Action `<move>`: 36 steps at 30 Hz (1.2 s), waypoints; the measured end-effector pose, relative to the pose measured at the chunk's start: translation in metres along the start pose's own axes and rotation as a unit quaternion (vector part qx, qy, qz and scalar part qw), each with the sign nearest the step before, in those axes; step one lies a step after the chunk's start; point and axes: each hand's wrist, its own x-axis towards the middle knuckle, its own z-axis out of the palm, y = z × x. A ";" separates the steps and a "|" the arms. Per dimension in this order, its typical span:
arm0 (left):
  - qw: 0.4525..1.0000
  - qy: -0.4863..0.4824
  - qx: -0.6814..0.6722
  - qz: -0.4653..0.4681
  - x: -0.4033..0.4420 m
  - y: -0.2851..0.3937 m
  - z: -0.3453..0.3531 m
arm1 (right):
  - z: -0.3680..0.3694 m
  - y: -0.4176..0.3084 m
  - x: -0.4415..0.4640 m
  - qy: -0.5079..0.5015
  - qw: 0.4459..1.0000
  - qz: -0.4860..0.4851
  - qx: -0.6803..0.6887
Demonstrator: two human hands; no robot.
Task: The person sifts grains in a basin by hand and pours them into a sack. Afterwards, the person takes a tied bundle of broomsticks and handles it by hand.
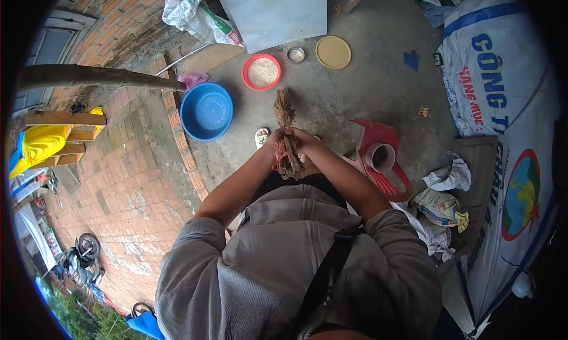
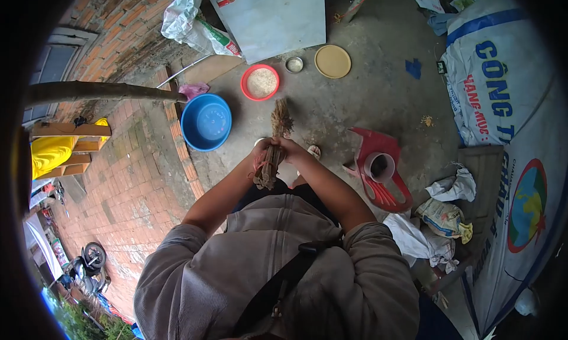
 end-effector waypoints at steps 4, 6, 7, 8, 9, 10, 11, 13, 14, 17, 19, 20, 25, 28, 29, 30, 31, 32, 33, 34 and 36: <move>0.999 0.042 0.000 -0.007 -0.009 0.013 0.003 | 0.064 0.003 -0.029 0.052 0.986 -0.070 -0.145; 0.995 0.093 -0.029 0.012 -0.012 0.006 0.026 | 0.102 0.015 -0.068 0.067 0.931 -0.237 -0.270; 0.998 0.061 0.009 -0.028 -0.012 0.006 0.033 | 0.102 0.013 -0.074 0.078 0.947 -0.232 -0.209; 0.997 0.060 0.018 -0.034 -0.009 0.004 0.040 | 0.099 0.011 -0.079 0.087 0.959 -0.224 -0.147; 0.997 0.056 0.038 -0.035 -0.004 0.002 0.045 | 0.097 0.009 -0.085 0.096 0.969 -0.213 -0.085; 0.996 0.051 0.057 -0.037 0.001 -0.001 0.051 | 0.094 0.008 -0.089 0.104 0.974 -0.201 -0.021; 0.996 0.050 0.037 -0.058 0.019 -0.001 0.046 | 0.093 0.006 -0.093 0.110 0.975 -0.188 0.042; 0.992 0.004 0.105 -0.074 0.029 0.004 0.043 | 0.034 0.005 -0.063 0.146 0.965 -0.216 0.030; 0.981 -0.044 0.168 -0.082 0.034 0.008 0.041 | 0.039 0.002 -0.065 0.148 0.963 -0.221 0.031; 0.972 -0.172 0.116 -0.111 0.046 0.015 0.035 | 0.011 -0.016 -0.056 0.191 0.946 -0.254 -0.062; 0.972 -0.175 0.052 -0.146 0.041 0.020 0.047 | 0.009 -0.026 -0.047 0.258 0.927 -0.263 -0.073; 0.972 -0.175 0.053 -0.147 0.045 0.024 0.047 | 0.010 -0.031 -0.041 0.320 0.905 -0.268 -0.085; 0.986 -0.119 0.058 -0.100 0.054 0.032 0.075 | 0.014 -0.063 -0.050 0.194 0.950 -0.239 -0.046; 0.991 -0.120 0.063 -0.024 0.077 0.024 0.101 | -0.042 -0.087 -0.026 0.054 0.977 -0.205 -0.015; 0.995 -0.060 0.075 -0.002 0.084 0.019 0.114 | -0.066 -0.097 -0.022 0.021 0.979 -0.204 -0.007; 0.996 0.001 0.087 0.017 0.078 0.013 0.145 | -0.064 -0.111 -0.038 0.018 0.978 -0.207 -0.009; 0.996 0.055 0.073 0.007 0.074 0.004 0.177 | -0.065 -0.123 -0.057 0.011 0.981 -0.192 0.013; 0.995 0.057 0.076 0.007 0.088 -0.005 0.195 | -0.061 -0.134 -0.081 0.005 0.984 -0.176 0.036; 0.997 0.020 0.074 -0.003 0.105 -0.012 0.209 | -0.059 -0.145 -0.102 -0.001 0.986 -0.159 0.059; 0.997 -0.017 0.072 -0.014 0.122 -0.016 0.220 | -0.060 -0.157 -0.119 -0.003 0.985 -0.159 0.062; 0.997 -0.023 0.055 -0.048 0.165 -0.020 0.230 | -0.064 -0.183 -0.152 0.104 0.967 -0.229 0.037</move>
